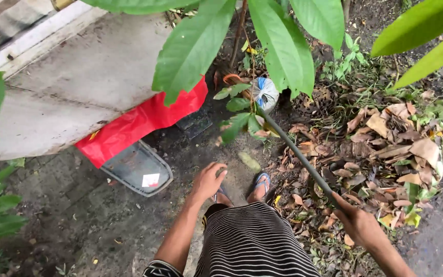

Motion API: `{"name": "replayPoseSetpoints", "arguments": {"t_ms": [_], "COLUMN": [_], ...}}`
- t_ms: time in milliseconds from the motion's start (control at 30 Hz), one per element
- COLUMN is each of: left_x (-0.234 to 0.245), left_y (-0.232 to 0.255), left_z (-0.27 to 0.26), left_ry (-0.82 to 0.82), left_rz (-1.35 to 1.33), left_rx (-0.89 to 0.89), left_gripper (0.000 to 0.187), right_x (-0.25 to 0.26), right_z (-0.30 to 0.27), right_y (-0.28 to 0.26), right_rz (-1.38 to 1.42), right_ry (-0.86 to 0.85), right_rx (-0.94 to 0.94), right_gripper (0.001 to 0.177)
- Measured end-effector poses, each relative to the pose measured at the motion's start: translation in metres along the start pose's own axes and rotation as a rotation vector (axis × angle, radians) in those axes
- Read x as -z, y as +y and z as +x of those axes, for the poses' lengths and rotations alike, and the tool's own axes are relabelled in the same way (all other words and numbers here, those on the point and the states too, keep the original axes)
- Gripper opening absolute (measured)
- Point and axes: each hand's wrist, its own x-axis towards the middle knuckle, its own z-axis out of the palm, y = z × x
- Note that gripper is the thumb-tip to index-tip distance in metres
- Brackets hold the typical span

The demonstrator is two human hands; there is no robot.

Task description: Using a long pole to rake and gather dry leaves into a pile on the ground.

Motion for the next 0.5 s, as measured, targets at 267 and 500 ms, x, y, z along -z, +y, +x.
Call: {"name": "replayPoseSetpoints", "arguments": {"t_ms": [267,500], "left_x": [-0.004,-0.010], "left_y": [0.022,0.018], "left_z": [-0.017,-0.054], "left_ry": [0.116,0.127], "left_rz": [-0.072,-0.077], "left_rx": [-0.057,0.070], "left_gripper": [0.028,0.030], "right_x": [0.010,-0.007], "right_z": [0.087,0.239], "right_y": [-0.074,-0.122], "right_rz": [-0.050,-0.102], "right_ry": [0.031,0.053], "right_rx": [0.039,0.125], "right_gripper": [0.057,0.055]}}
